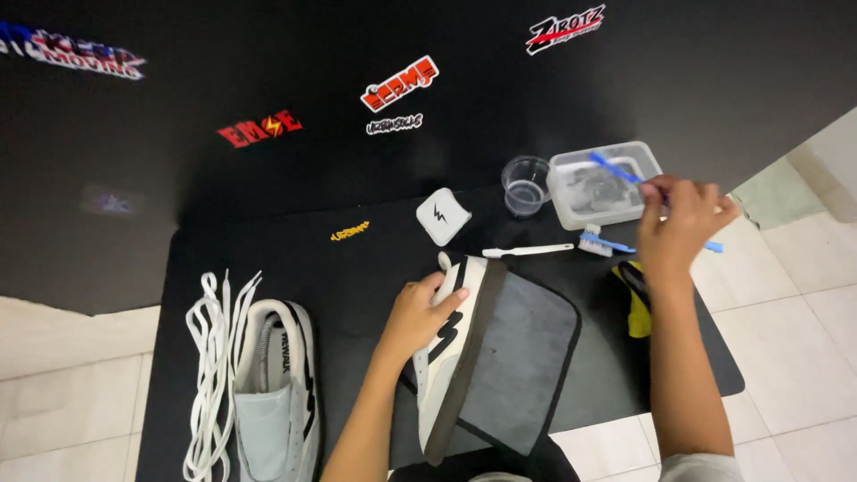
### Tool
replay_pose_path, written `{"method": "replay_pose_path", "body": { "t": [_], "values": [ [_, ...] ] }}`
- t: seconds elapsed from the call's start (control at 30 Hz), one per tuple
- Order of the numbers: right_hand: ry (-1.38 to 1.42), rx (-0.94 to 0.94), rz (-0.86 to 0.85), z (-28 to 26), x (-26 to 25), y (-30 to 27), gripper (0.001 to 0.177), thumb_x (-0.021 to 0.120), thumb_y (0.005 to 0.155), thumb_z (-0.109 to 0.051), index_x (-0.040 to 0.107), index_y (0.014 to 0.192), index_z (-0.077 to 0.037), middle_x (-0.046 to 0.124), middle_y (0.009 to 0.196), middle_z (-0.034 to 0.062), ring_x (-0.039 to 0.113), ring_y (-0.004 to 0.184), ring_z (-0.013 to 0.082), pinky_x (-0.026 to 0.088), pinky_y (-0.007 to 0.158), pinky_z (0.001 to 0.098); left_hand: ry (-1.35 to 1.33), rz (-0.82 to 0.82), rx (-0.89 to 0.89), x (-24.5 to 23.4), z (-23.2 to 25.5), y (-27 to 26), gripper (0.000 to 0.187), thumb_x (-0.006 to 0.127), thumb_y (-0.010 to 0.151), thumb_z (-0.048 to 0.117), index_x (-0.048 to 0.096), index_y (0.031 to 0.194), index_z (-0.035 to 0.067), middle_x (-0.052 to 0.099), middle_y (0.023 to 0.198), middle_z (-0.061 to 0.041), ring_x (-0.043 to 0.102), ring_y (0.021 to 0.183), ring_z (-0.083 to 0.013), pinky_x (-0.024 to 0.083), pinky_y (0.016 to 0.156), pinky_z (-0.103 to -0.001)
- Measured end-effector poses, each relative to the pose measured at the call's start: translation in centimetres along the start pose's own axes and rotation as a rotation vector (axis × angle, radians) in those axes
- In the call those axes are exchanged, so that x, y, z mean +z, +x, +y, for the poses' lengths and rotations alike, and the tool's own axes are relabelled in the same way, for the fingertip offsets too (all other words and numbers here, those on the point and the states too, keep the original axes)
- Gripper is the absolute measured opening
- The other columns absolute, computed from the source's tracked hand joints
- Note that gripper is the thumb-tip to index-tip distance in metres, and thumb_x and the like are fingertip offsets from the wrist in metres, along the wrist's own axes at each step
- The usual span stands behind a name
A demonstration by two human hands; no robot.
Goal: The person cleans a white and black sneaker by wiping the sole and upper with a yellow cloth, then uses a blue toothbrush to scrub the midsole. The shoe is rotated to access different areas, and the cloth is used again to wipe away residue.
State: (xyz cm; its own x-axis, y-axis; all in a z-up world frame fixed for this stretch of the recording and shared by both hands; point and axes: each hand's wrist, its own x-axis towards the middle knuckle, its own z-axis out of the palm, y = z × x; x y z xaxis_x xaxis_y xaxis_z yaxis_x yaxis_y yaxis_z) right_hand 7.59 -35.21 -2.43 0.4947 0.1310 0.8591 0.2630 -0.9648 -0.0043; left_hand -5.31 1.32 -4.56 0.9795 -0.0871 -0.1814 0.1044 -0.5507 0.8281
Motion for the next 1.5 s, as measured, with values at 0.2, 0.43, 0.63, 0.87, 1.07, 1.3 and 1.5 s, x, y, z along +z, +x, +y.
{"method": "replay_pose_path", "body": {
  "t": [0.2, 0.43, 0.63, 0.87, 1.07, 1.3, 1.5],
  "values": [
    [0.779, 0.192, -0.313, -6.7, 3.3, -4.0, 0.012, 0.057, 0.107, -0.015, 0.063, 0.097, -0.011, 0.058, 0.084, 0.008, 0.052, 0.082, 0.0305, 0.034, 0.091, 0.0421, -0.03, 0.087, 0.013, 0.0, 1.1, -0.4, 0.042, 0.068, 0.089, 0.048, 0.07, 0.099, 0.008, 0.072, 0.081, -0.024, 0.069, 0.092, -0.047, 0.054, 0.078, -0.052],
    [0.756, -0.132, -0.352, -10.4, 4.3, -4.6, 0.031, 0.074, 0.088, -0.028, 0.052, 0.068, -0.022, 0.053, 0.06, -0.0015, 0.056, 0.069, 0.0227, 0.033, 0.086, 0.0388, -0.063, 0.046, -0.095, 0.7, -0.4, 0.4, 0.053, 0.07, 0.086, 0.053, 0.071, 0.116, 0.009, 0.074, 0.094, -0.024, 0.069, 0.103, -0.0441, 0.054, 0.087, -0.05],
    [0.821, -0.199, -0.315, -12.7, 2.5, -4.9, 0.02, 0.069, 0.086, -0.029, 0.057, 0.069, -0.025, 0.055, 0.064, -0.0019, 0.055, 0.068, 0.0221, 0.034, 0.083, 0.0402, -0.08, 0.077, -0.082, 0.6, 0.4, 0.2, 0.055, 0.072, 0.086, 0.049, 0.07, 0.12, 0.007, 0.073, 0.101, -0.027, 0.067, 0.106, -0.0462, 0.053, 0.09, -0.053],
    [0.791, -0.148, -0.283, -9.7, 4.9, -5.0, 0.019, 0.07, 0.087, -0.021, 0.058, 0.072, -0.019, 0.052, 0.065, 0.0013, 0.054, 0.069, 0.0268, 0.034, 0.084, 0.0413, -0.084, 0.08, -0.093, 0.6, 0.4, -0.2, 0.055, 0.071, 0.086, 0.048, 0.07, 0.119, 0.005, 0.074, 0.098, -0.028, 0.067, 0.105, -0.0471, 0.054, 0.089, -0.053],
    [0.842, -0.193, -0.281, -11.3, 3.9, -5.2, 0.024, 0.067, 0.089, -0.022, 0.055, 0.068, -0.021, 0.054, 0.062, -0.0001, 0.054, 0.066, 0.0249, 0.034, 0.083, 0.0413, -0.105, 0.072, -0.119, 0.7, 0.6, 0.0, 0.057, 0.071, 0.085, 0.048, 0.07, 0.121, 0.004, 0.074, 0.101, -0.027, 0.067, 0.106, -0.047, 0.054, 0.09, -0.052],
    [0.896, -0.207, -0.317, -14.2, 2.3, -6.2, 0.028, 0.067, 0.086, -0.023, 0.054, 0.062, -0.022, 0.056, 0.059, -0.0011, 0.055, 0.064, 0.0241, 0.034, 0.082, 0.0425, -0.104, 0.081, -0.099, 0.9, 0.2, 0.2, 0.044, 0.072, 0.085, 0.045, 0.072, 0.111, 0.009, 0.075, 0.093, -0.022, 0.069, 0.101, -0.0455, 0.054, 0.084, -0.051],
    [0.709, -0.114, -0.229, -8.1, 6.3, -5.3, 0.021, 0.07, 0.09, -0.019, 0.058, 0.073, -0.019, 0.047, 0.063, 0.0001, 0.052, 0.067, 0.0239, 0.034, 0.082, 0.0396, -0.079, 0.058, -0.109, 0.9, 0.4, 0.0, 0.045, 0.068, 0.086, 0.047, 0.071, 0.111, 0.011, 0.074, 0.094, -0.023, 0.069, 0.101, -0.0456, 0.054, 0.083, -0.051]
  ]
}}
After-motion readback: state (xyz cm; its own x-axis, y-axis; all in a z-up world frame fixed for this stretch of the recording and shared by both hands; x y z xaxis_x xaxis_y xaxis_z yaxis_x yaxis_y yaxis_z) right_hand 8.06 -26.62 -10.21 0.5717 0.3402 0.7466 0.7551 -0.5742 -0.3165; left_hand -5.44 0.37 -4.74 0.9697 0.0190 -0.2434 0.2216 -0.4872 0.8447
